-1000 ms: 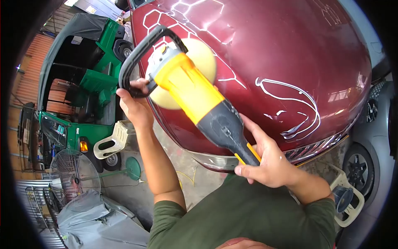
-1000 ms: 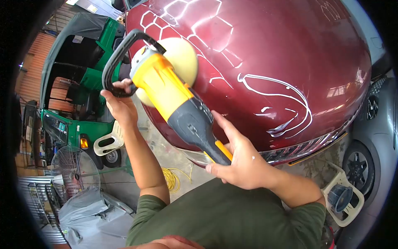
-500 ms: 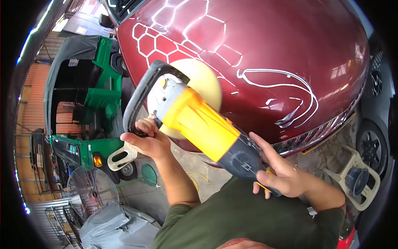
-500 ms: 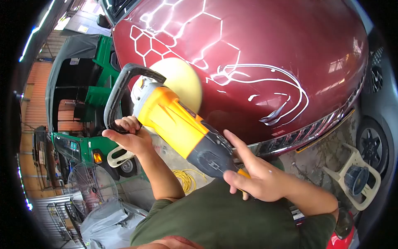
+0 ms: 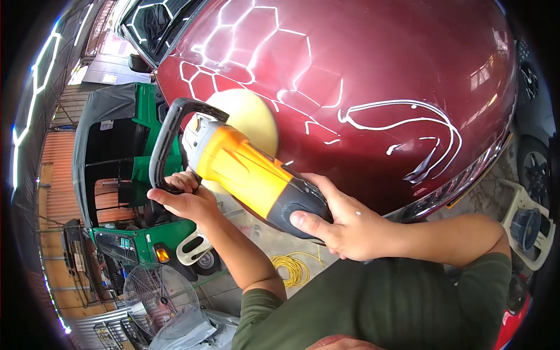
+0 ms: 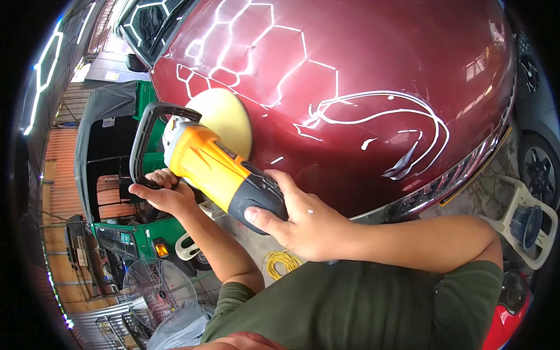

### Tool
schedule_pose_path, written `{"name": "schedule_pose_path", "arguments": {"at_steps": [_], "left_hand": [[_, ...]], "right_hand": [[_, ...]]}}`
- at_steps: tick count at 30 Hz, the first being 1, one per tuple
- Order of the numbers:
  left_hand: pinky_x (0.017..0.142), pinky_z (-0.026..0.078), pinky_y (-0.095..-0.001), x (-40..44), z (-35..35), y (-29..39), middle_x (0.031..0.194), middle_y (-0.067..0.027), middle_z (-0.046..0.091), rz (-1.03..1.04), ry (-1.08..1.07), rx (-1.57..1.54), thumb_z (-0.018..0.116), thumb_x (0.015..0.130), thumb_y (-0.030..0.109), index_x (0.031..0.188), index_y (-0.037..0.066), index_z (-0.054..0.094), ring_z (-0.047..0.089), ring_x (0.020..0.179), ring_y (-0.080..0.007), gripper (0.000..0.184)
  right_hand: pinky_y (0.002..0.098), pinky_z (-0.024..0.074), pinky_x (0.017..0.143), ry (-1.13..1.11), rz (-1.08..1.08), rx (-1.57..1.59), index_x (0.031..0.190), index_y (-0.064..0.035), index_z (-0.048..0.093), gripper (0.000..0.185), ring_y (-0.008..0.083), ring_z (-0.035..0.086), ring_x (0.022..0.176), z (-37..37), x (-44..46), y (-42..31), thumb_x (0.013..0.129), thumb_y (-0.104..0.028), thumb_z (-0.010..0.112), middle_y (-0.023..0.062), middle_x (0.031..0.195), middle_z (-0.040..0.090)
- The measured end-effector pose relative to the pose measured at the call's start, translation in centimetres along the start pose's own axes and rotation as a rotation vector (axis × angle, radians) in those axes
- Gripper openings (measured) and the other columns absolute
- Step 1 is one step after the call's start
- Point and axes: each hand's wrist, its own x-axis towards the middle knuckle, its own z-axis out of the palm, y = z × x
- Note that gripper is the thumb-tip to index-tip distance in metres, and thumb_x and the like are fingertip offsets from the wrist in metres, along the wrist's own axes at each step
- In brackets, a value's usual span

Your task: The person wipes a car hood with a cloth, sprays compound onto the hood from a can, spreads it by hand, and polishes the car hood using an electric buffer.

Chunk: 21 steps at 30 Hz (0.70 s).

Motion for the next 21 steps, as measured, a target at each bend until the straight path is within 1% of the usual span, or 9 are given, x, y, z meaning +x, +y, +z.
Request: {"name": "schedule_pose_path", "arguments": {"at_steps": [4,7,10,11,14,15,18,20,21], "left_hand": [[0.054,0.026,-0.0301,3.3,1.4,-0.9,0.056,0.0015,0.032,0.051,0.051,0.088,0.053,0.097,0.079,0.064,0.014,0.035,0.03,0.051,-0.0134,0.075],[0.053,0.026,-0.0294,5.5,1.6,-1.6,0.057,0.0009,0.034,0.037,0.1,0.1,0.053,0.096,0.08,0.064,0.014,0.035,0.033,0.051,-0.0137,0.076],[0.052,0.026,-0.0289,5.4,2.2,-1.6,0.057,0.0008,0.034,0.037,0.106,0.124,0.053,0.096,0.08,0.064,0.013,0.036,0.033,0.051,-0.0134,0.076],[0.052,0.026,-0.0288,5.0,2.2,-1.5,0.057,0.0009,0.034,0.039,0.101,0.13,0.052,0.096,0.08,0.064,0.013,0.036,0.033,0.051,-0.0133,0.076],[0.05,0.026,-0.0265,2.9,1.5,-0.8,0.057,0.001,0.036,0.031,0.07,0.101,0.049,0.1,0.077,0.065,0.012,0.039,0.034,0.05,-0.0119,0.074],[0.049,0.026,-0.0261,1.7,1.5,-0.3,0.057,0.001,0.036,0.025,0.06,0.099,0.048,0.101,0.076,0.066,0.012,0.04,0.034,0.05,-0.0117,0.073],[0.045,0.025,-0.0249,-2.3,0.9,1.5,0.057,0.0005,0.039,-0.025,-0.009,0.04,0.045,0.105,0.071,0.071,0.01,0.046,0.034,0.047,-0.0108,0.069],[0.044,0.024,-0.0249,-5.3,1.5,3.0,0.057,0.0004,0.04,-0.041,-0.023,0.043,0.046,0.104,0.072,0.071,0.01,0.048,0.034,0.045,-0.0107,0.07],[0.044,0.023,-0.0251,-6.4,1.4,3.6,0.056,0.0004,0.04,-0.063,-0.041,0.026,0.047,0.103,0.073,0.071,0.01,0.049,0.033,0.045,-0.0106,0.07]], "right_hand": [[0.0451,0.0532,0.1,0.044,-0.092,0.036,0.152,0.0066,0.032,0.082,0.0378,0.07,0.118,0.6,3.5,0.0,0.104,-0.054,0.06,0.0326,0.126,0.065],[0.0468,0.053,0.1,0.083,-0.123,0.013,0.152,0.0072,0.031,0.086,0.0432,0.068,0.118,0.8,5.3,-0.5,0.104,-0.058,0.058,0.0341,0.127,0.065],[0.0434,0.0506,0.104,0.029,-0.098,-0.025,0.159,0.0058,0.023,0.088,0.0342,0.063,0.125,0.2,5.0,-1.4,0.106,-0.056,0.058,0.0306,0.138,0.058],[0.0446,0.0479,0.108,-0.048,-0.078,0.015,0.16,0.0051,0.016,0.092,0.0367,0.063,0.127,-0.1,4.2,-1.7,0.105,-0.053,0.061,0.0318,0.138,0.057],[0.0453,0.0473,0.108,-0.116,-0.126,-0.026,0.16,0.0053,0.008,0.096,0.0372,0.062,0.128,-0.5,1.0,-0.7,0.104,-0.047,0.065,0.0326,0.137,0.058],[0.0451,0.0463,0.11,-0.156,-0.105,-0.042,0.16,0.0069,0.003,0.103,0.0386,0.061,0.13,-0.9,-0.2,-0.5,0.1,-0.041,0.071,0.0334,0.138,0.056],[0.0489,0.0528,0.099,-0.1,-0.307,-0.149,0.156,0.0141,0.004,0.105,0.0475,0.064,0.118,-1.5,-4.5,1.8,0.095,-0.035,0.074,0.0427,0.132,0.053],[0.0511,0.0511,0.102,-0.143,-0.278,-0.058,0.157,0.0119,0.003,0.11,0.048,0.063,0.121,-2.3,-7.3,2.4,0.09,-0.03,0.079,0.0434,0.135,0.05],[0.0493,0.0488,0.106,-0.191,-0.199,-0.037,0.159,0.0091,0.003,0.111,0.0455,0.061,0.125,-2.9,-8.6,2.5,0.088,-0.026,0.081,0.0411,0.139,0.048]]}}
